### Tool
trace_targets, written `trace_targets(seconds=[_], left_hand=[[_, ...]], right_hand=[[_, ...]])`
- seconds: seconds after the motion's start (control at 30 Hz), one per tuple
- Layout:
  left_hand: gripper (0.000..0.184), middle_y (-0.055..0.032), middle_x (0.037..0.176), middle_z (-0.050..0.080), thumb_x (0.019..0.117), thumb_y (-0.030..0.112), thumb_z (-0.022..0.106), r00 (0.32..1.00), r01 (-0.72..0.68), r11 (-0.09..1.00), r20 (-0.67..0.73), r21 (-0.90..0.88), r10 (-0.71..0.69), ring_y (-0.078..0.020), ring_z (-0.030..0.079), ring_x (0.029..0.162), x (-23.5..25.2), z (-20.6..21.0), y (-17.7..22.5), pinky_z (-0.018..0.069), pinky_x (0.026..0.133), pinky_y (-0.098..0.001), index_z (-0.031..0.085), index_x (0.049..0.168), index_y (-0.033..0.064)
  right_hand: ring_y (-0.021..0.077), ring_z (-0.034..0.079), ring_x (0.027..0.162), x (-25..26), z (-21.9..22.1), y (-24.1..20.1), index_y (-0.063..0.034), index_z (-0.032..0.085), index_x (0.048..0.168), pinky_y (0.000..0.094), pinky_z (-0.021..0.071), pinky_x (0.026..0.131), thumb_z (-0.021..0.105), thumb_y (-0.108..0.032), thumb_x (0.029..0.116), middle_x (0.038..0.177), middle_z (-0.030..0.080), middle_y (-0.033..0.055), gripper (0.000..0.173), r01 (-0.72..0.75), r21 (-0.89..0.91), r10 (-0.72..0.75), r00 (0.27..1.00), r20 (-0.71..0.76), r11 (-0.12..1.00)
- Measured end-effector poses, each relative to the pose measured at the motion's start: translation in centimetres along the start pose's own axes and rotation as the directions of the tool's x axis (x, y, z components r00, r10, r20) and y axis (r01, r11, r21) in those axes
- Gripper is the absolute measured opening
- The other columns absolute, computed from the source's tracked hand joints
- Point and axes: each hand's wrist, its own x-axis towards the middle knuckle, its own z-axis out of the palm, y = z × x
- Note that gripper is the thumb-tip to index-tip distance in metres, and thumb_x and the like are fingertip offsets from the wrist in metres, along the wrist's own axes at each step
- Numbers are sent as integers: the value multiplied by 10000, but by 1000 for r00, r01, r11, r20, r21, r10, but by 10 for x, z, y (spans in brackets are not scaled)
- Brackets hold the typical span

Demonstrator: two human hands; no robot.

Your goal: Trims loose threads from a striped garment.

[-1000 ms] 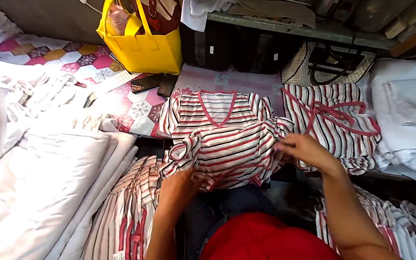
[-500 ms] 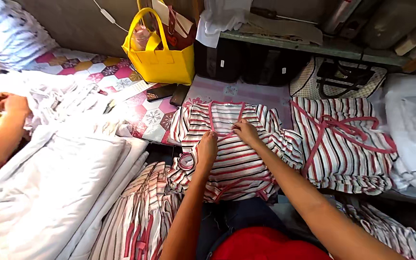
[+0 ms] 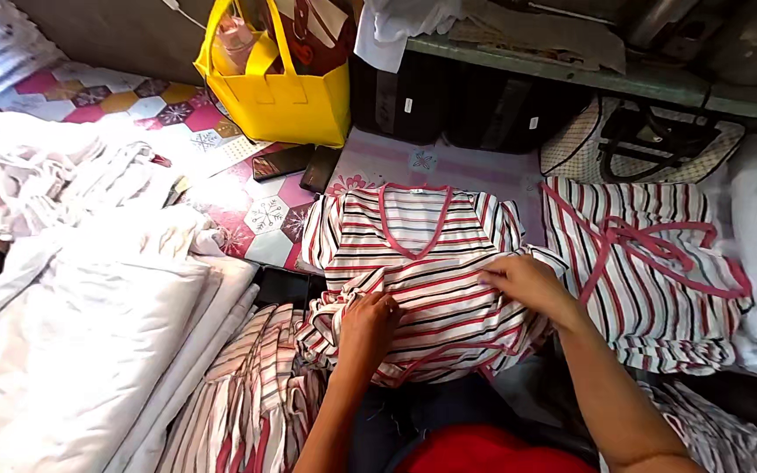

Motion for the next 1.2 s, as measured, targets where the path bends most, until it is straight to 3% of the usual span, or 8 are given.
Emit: trace_targets(seconds=[0.13, 0.23, 0.4, 0.57, 0.67, 0.8, 1.0, 1.2], left_hand=[[268, -234, 1186, 681, 1017, 110, 574, 976, -67, 997, -210, -45, 56, -389, 683, 1076, 55, 19, 5, 562, 901, -528, 701, 1222, -6], [421, -181, 1420, 593, 952, -54, 530, 997, -75, 987, -20, 145, 78, -404, 563, 1286, 101, 36, -17, 472, 1003, -570, 682, 1321, 79], [111, -177, 1123, 703, 893, -20, 640, 969, -247, 946, 31, 209, 246, -368, 611, 1199, 114, 29, -42, 399, 1074, -588, 738, 944, -20], [86, -164, 831, 675, 909, 0, 634, 835, -412, 864, -260, 288, 485, -345, 689, 848, 68, 5, -31, 525, 857, -529, 688, 844, -14], [156, -147, 863, 699, 966, 63, 583, 832, -321, 895, -359, 310, 423, -324, 683, 827, 8, 12, -23, 525, 779, -481, 719, 898, 25], [162, -172, 998, 743, 927, 16, 622, 958, -130, 972, -227, 197, 174, -378, 713, 965, -53, 55, -27, 547, 864, -556, 770, 993, 20], [180, -194, 987, 716, 935, 113, 682, 929, -116, 990, -362, -79, 79, -310, 714, 899, -40, 57, 16, 596, 803, -415, 741, 1016, -36], [165, -271, 1069, 670, 933, 41, 661, 979, 73, 987, -181, -140, -98, -388, 693, 968, -32, 77, 9, 576, 870, -494, 707, 926, -117]], right_hand=[[401, 672, 1036, 75, 7, -14, 37, 731, 1119, 606, 495, 951, 595, -148, 1039, 1086, 709, 244, 243, 80, 162, -26, 950, -311, 984], [391, 632, 1178, 118, 30, -23, -80, 731, 1244, 615, 481, 1000, 595, -46, 1006, 1264, 667, 196, 276, 148, 30, -140, 974, -177, 989], [392, 618, 1232, 115, 33, -9, -142, 714, 1283, 663, 455, 1003, 656, -94, 975, 1317, 673, 154, 317, 126, -87, -124, 992, 32, 988], [364, 707, 941, 56, 33, 3, -17, 771, 1029, 591, 567, 793, 693, 30, 873, 1071, 716, 181, 180, 310, -73, -302, 808, -506, 948], [310, 704, 800, -2, 53, 3, -32, 767, 957, 493, 572, 628, 674, 18, 860, 1005, 705, 168, 143, 408, -159, -417, 685, -597, 899], [318, 734, 905, -55, 88, 15, -81, 785, 1062, 525, 596, 735, 673, -62, 927, 1121, 730, 147, 176, 300, -48, -299, 904, -307, 953], [194, 711, 968, -58, 74, -18, -59, 788, 1043, 379, 577, 861, 635, -109, 964, 1092, 742, 102, 180, 327, 154, -244, 883, -401, 932], [103, 572, 755, -26, 96, -21, 1, 708, 1105, 302, 482, 738, 523, -226, 1069, 892, 659, 67, 296, 1, 458, -7, 1000, 12, 889]])
